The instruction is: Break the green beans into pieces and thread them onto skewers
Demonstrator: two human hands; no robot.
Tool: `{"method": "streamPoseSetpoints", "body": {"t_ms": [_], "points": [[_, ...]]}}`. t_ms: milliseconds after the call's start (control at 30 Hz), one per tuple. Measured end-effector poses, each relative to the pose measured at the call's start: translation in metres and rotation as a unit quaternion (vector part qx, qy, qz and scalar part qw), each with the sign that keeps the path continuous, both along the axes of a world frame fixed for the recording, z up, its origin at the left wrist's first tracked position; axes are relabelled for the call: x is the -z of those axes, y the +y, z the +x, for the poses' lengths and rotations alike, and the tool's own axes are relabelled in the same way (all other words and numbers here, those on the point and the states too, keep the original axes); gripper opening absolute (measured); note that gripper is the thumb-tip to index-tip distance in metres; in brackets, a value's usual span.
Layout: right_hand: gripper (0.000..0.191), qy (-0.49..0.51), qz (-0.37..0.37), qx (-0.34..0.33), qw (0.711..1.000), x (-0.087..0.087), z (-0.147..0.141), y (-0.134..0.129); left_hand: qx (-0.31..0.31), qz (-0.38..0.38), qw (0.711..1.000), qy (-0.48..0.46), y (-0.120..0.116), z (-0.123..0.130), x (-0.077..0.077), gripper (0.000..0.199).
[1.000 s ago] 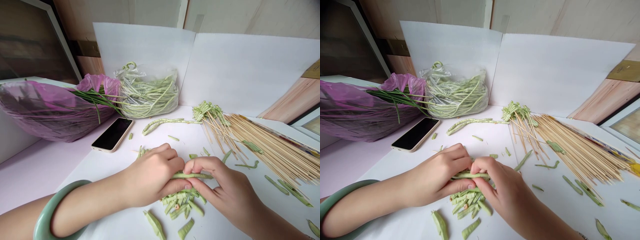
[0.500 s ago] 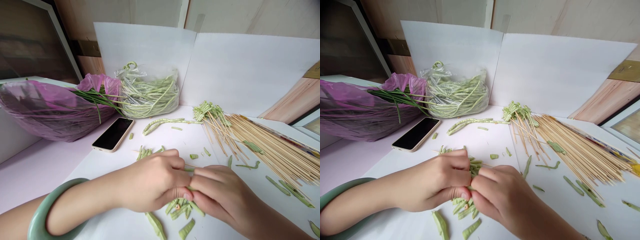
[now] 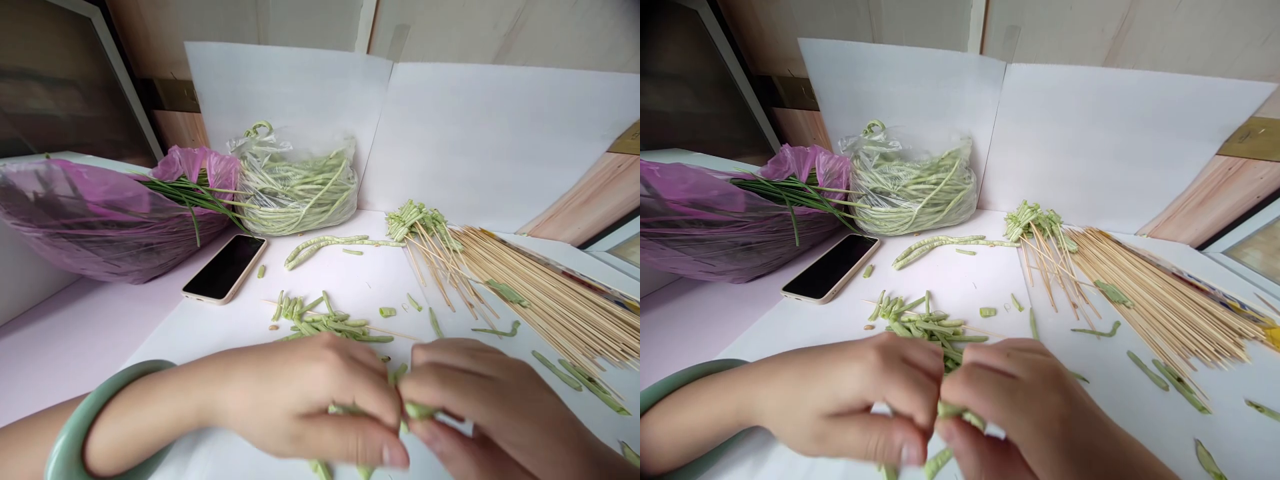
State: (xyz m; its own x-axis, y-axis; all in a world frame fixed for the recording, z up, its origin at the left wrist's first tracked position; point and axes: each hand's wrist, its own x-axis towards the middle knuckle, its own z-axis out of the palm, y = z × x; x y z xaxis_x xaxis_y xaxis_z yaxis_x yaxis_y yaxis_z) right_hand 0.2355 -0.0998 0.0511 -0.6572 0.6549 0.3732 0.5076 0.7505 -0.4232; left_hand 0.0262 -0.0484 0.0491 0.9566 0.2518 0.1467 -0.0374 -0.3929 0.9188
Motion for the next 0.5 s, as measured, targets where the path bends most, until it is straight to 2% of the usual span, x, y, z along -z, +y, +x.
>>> {"method": "streamPoseSetpoints", "body": {"t_ms": [67,133,200,267,400,500], "points": [[0.012,0.025,-0.020,0.041,0.999,0.001,0.003,0.004,-0.085,-0.083,0.993,0.010,0.003,-0.001,0.003,0.035],[0.020,0.048,-0.033,0.067,0.996,0.003,0.005,0.007,-0.155,-0.190,0.970,0.002,0.005,0.000,0.008,0.041],[0.033,0.052,-0.037,0.069,0.996,0.002,0.006,0.009,-0.188,-0.289,0.939,-0.011,0.007,0.002,0.014,0.045],[0.040,0.042,-0.031,0.058,0.997,0.001,0.005,0.011,-0.196,-0.357,0.913,-0.030,0.007,0.005,0.017,0.047],[0.047,0.020,-0.007,0.039,0.999,0.005,0.002,0.013,-0.202,-0.405,0.891,-0.041,0.004,0.007,0.018,0.049],[0.045,0.028,0.020,0.052,0.998,0.014,-0.002,0.012,-0.206,-0.358,0.911,-0.011,0.001,0.006,0.015,0.053]]}}
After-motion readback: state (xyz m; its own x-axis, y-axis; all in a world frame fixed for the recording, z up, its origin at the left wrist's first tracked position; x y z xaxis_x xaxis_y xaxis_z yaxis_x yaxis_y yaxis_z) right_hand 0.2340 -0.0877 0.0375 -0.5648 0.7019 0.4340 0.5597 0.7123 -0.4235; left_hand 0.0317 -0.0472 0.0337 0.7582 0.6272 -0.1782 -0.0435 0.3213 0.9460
